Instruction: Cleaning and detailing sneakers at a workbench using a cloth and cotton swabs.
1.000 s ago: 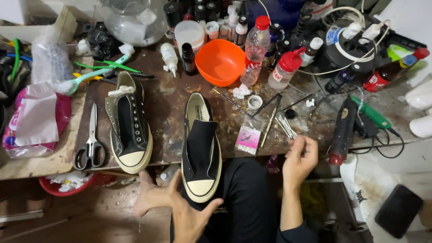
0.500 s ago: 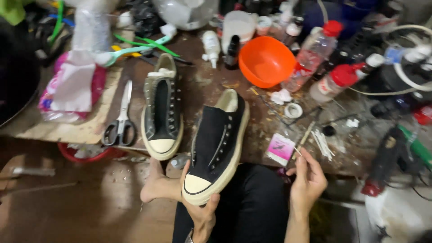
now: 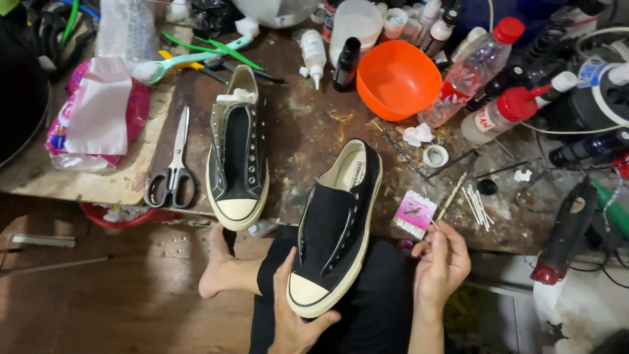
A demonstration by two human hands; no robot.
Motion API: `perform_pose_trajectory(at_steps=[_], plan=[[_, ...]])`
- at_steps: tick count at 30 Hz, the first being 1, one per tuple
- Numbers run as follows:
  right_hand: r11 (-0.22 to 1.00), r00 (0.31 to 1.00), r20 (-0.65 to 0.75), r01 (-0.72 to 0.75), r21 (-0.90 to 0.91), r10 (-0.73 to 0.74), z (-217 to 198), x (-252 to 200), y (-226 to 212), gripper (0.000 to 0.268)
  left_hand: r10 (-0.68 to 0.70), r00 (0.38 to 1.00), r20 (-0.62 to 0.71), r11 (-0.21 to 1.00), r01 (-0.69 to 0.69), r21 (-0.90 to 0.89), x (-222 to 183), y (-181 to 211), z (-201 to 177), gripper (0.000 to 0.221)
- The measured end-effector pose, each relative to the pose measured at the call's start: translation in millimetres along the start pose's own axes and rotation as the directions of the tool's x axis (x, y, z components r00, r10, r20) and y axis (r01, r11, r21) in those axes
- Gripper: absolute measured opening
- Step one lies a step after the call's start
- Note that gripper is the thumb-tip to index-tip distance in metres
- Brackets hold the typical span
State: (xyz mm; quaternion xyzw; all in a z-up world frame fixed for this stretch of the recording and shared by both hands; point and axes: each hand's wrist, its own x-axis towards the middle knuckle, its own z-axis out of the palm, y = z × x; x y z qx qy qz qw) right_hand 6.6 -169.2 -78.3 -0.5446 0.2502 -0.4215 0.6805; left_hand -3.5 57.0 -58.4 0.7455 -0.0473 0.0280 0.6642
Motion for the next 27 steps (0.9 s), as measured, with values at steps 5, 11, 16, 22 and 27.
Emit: perform_pose_trajectory(at_steps=[5, 11, 16, 22, 27], plan=[[0.996, 0.978, 0.189, 0.089, -0.03, -0.082, 14, 7, -24, 0.007, 0.243, 0.97, 0.022, 0.959, -0.244, 0.145, 15, 6, -18, 0.078], [0.875, 0.666, 0.696, 0.471, -0.111, -0.27, 94, 32, -69, 0.012, 0.553, 0.779, 0.296, 0.695, -0.627, 0.351, 63, 58, -16, 0.022], [0.815, 0.663, 0.743, 0.479, -0.327, -0.092, 113, 41, -77, 0.018, 0.447, 0.799, 0.402, 0.645, -0.599, 0.475, 90, 80, 1, 0.031], [0.946, 0.669, 0.743, 0.251, -0.205, -0.016, 99, 41, -55, 0.019, 0.393, 0.865, 0.311, 0.655, -0.501, 0.566, 93, 78, 14, 0.03], [0.97, 0.661, 0.75, 0.167, -0.176, 0.022, 101, 39, -56, 0.018, 0.384, 0.884, 0.267, 0.686, -0.467, 0.559, 96, 81, 19, 0.029]])
